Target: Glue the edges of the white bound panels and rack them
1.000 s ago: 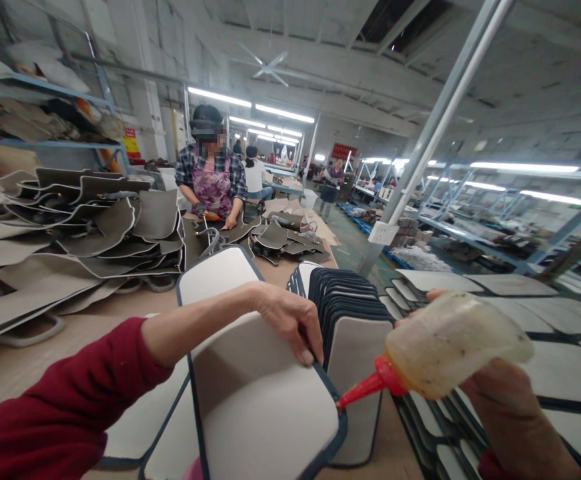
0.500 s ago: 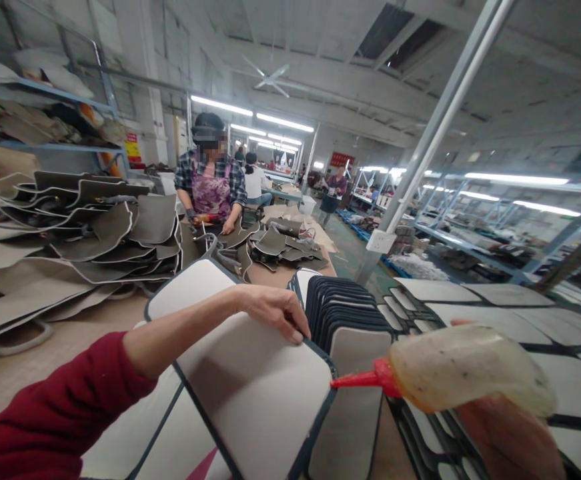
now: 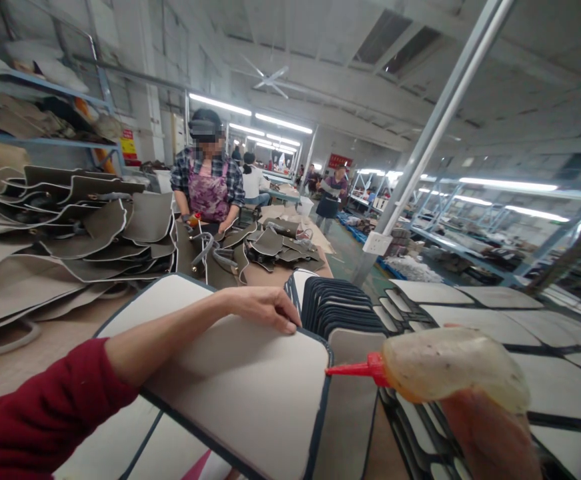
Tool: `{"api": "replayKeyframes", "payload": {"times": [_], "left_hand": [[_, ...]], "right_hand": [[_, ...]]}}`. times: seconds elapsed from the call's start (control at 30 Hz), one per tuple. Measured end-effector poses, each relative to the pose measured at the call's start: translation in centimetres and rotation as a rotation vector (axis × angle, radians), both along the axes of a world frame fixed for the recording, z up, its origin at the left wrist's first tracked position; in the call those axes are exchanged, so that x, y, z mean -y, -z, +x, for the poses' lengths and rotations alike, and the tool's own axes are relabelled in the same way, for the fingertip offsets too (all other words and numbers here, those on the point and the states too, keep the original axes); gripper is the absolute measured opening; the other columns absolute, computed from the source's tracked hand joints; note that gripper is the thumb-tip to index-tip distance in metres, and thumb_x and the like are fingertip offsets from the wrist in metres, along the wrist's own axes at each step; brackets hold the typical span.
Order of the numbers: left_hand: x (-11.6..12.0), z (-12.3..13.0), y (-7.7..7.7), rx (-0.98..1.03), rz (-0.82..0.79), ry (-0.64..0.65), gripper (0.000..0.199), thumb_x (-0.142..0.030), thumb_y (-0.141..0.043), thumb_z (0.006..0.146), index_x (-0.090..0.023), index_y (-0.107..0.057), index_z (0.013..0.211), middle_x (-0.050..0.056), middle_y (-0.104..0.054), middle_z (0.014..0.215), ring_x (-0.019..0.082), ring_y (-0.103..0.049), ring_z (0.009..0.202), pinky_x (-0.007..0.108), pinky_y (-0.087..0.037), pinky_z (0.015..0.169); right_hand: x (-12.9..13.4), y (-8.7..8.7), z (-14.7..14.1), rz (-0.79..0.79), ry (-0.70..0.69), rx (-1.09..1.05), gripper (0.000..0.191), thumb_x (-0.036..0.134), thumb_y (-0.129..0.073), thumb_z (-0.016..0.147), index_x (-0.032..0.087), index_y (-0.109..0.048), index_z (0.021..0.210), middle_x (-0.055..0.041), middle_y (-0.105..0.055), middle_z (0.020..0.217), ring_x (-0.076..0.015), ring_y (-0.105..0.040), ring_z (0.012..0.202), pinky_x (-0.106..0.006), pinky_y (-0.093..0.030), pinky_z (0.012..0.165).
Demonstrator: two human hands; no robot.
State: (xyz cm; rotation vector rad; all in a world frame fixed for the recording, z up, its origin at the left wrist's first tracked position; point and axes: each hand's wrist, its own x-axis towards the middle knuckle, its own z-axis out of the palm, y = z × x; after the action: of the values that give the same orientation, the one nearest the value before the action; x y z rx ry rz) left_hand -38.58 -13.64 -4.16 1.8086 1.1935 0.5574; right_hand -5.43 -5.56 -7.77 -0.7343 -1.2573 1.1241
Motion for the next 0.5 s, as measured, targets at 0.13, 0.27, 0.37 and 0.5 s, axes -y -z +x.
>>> {"api": "replayKeyframes", "payload": {"times": [0.13,0.27,0.37,0.5], "left_hand": [[0.2,0.0,-0.2,0.025,-0.037,0.003,0.032,-0.044,-0.066,0.079,-0.015,-0.076,0.088,0.001,-0.067,0.074,0.015,-0.056,0.071,0.019,-0.042,0.066],[0.3,0.1,-0.3,0.034,-0.036,-0.010,0.028,-0.041,-0.065,0.079,-0.015,-0.076,0.082,0.000,-0.066,0.071,0.015,-0.055,0.070,0.019,-0.042,0.065],[0.2,0.1,-0.3,0.046,-0.042,-0.029,0.026,-0.039,-0.068,0.076,-0.015,-0.076,0.080,0.000,-0.066,0.070,0.015,-0.056,0.070,0.020,-0.042,0.066],[0.2,0.0,-0.3,0.055,-0.053,-0.040,0.024,-0.038,-0.069,0.075,-0.015,-0.077,0.078,0.000,-0.065,0.068,0.016,-0.056,0.071,0.020,-0.042,0.067]], "right_hand": [[-0.5,0.6,0.6,0.026,0.075,0.075,0.056,0.043,-0.085,0.049,0.028,-0.066,0.099,0.0024,-0.061,0.113,-0.0136,-0.058,0.099,-0.012,-0.048,0.081],[-1.1,1.1,0.8,0.111,0.108,0.147,0.040,0.042,-0.082,0.055,0.024,-0.067,0.087,-0.0003,-0.062,0.108,-0.0171,-0.057,0.104,-0.017,-0.050,0.080],[-1.3,1.4,0.6,0.102,0.049,0.069,0.048,0.037,-0.084,0.050,0.026,-0.067,0.093,-0.0014,-0.064,0.101,-0.0181,-0.062,0.093,-0.021,-0.054,0.073],[-0.9,1.5,-0.1,0.024,-0.164,-0.074,0.057,0.033,-0.079,0.056,0.027,-0.063,0.110,-0.0060,-0.065,0.104,-0.0233,-0.065,0.081,-0.034,-0.059,0.065]]}}
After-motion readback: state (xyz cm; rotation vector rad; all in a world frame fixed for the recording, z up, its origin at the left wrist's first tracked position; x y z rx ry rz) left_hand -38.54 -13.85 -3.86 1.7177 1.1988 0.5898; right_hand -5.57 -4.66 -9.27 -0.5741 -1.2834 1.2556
